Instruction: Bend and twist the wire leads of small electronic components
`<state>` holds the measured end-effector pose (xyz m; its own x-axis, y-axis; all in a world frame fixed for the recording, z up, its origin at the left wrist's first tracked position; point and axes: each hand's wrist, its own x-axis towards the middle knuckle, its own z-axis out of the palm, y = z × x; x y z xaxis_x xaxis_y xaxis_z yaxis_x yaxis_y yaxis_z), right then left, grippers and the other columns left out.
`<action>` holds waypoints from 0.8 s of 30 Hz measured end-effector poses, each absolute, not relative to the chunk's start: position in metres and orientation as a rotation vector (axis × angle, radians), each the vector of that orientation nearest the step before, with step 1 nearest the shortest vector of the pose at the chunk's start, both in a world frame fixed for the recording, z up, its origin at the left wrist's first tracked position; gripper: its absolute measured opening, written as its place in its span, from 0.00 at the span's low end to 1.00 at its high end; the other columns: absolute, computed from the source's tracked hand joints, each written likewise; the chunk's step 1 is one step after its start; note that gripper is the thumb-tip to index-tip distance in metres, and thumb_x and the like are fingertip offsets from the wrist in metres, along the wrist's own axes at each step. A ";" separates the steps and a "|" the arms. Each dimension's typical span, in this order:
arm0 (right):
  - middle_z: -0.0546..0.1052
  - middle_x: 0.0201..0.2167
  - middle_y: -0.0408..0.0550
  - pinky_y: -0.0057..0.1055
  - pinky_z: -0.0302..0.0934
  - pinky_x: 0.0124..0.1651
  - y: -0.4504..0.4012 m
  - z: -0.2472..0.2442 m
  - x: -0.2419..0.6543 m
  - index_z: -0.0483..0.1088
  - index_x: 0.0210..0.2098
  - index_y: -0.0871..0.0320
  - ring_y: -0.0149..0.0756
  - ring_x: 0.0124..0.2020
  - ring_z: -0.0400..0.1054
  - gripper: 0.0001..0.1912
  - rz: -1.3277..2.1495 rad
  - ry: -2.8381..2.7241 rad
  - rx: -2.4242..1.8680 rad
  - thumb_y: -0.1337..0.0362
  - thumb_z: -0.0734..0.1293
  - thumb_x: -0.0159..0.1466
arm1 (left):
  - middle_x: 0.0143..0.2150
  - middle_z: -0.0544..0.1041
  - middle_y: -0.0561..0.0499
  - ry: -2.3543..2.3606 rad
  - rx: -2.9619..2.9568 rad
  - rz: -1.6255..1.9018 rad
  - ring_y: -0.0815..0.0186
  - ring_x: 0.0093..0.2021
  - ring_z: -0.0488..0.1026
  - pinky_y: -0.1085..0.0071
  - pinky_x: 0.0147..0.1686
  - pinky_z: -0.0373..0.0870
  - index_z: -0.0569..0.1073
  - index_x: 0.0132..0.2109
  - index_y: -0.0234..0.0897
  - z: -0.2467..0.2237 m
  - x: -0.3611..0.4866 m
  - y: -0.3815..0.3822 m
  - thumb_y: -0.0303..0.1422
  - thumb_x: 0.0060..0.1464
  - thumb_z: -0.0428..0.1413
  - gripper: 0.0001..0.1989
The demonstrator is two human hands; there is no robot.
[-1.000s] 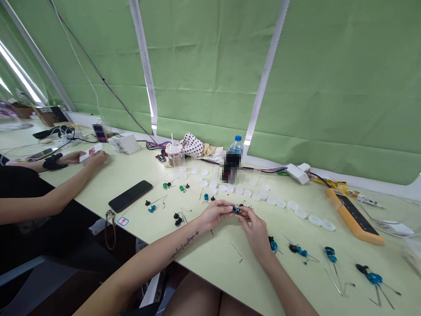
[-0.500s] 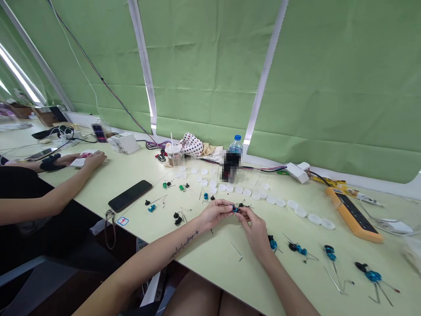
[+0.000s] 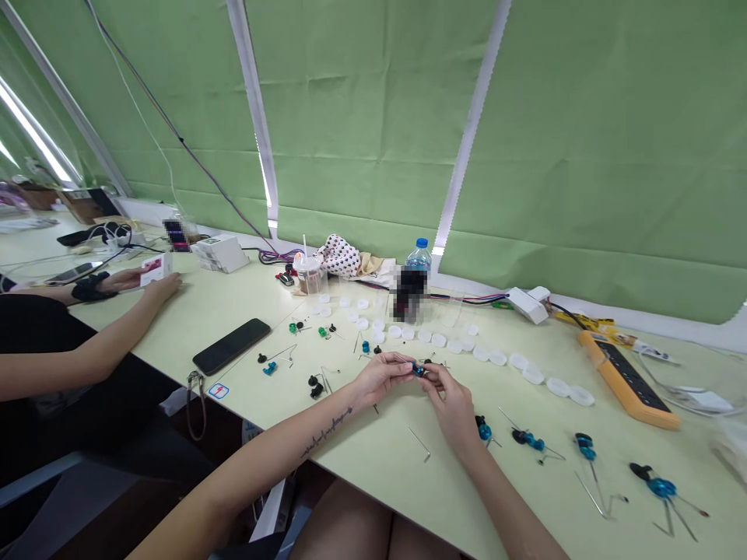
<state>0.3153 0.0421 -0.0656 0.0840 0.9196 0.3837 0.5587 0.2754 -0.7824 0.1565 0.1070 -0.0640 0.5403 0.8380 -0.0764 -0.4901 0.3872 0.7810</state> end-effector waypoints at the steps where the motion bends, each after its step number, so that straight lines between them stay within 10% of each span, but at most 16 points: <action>1: 0.77 0.35 0.50 0.38 0.66 0.38 0.042 -0.066 0.316 0.68 0.43 0.55 0.40 0.32 0.71 0.19 0.475 -1.594 -1.396 0.48 0.61 0.61 | 0.34 0.78 0.46 0.517 0.782 0.887 0.69 0.34 0.75 0.71 0.45 0.69 0.77 0.35 0.28 -0.064 0.156 0.107 0.28 0.36 0.67 0.15; 24: 0.77 0.27 0.47 0.33 0.67 0.31 0.042 -0.066 0.317 0.69 0.37 0.56 0.38 0.26 0.70 0.20 0.555 -1.591 -1.424 0.46 0.59 0.61 | 0.37 0.79 0.44 0.502 0.789 0.877 0.67 0.35 0.76 0.70 0.46 0.69 0.77 0.36 0.28 -0.069 0.157 0.108 0.29 0.36 0.68 0.16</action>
<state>0.3166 0.0415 -0.0660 0.0706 0.9442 0.3218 0.5389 0.2353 -0.8088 0.1571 0.1076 -0.0689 0.5560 0.8279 -0.0740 -0.4832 0.3944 0.7816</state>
